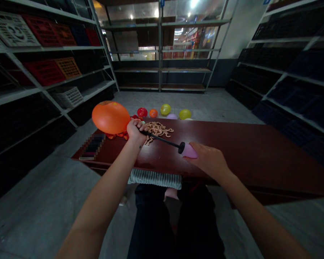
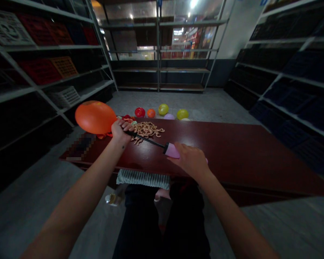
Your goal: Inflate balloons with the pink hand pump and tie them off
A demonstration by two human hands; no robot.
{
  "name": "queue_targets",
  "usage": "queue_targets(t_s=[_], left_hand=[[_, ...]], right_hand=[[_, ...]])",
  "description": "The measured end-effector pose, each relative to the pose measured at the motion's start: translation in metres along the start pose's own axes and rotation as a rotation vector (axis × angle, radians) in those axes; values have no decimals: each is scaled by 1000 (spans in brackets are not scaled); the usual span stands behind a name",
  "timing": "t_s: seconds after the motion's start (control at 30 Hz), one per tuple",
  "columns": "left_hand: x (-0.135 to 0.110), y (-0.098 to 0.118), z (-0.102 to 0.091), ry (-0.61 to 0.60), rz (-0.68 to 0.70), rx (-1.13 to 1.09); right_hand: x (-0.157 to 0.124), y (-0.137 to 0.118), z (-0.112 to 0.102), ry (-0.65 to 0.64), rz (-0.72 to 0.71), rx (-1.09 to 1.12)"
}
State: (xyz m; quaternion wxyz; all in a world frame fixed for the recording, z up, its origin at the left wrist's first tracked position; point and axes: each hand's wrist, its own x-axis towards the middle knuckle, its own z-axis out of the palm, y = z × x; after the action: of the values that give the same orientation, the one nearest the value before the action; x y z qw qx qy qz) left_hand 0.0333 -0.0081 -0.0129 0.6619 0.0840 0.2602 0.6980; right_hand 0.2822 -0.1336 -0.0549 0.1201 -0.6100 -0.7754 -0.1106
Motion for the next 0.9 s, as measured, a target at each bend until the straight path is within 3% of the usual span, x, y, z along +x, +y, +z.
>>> queue_targets(t_s=[0.17,0.33,0.47,0.63,0.77,0.9], left_hand=[[-15,-1,3,-171,34,-14],[-34,-13,10,-270,54,-29],[-52,-38,21,-281,41,-16],[-63,-69,26,-162,62,-36],[-51,-75,22,-50,28,-60],[-29,-69,13,37,9,-48]], right_hand=[[7,3,-8,-259,53,462],[12,5,-19,-313,20,629],[22,-5,-26,-267,46,506],[32,-25,-29,-157,43,147],[33,-35,-25,-39,2,-36],[35,-37,-13,-3,-36,-109]])
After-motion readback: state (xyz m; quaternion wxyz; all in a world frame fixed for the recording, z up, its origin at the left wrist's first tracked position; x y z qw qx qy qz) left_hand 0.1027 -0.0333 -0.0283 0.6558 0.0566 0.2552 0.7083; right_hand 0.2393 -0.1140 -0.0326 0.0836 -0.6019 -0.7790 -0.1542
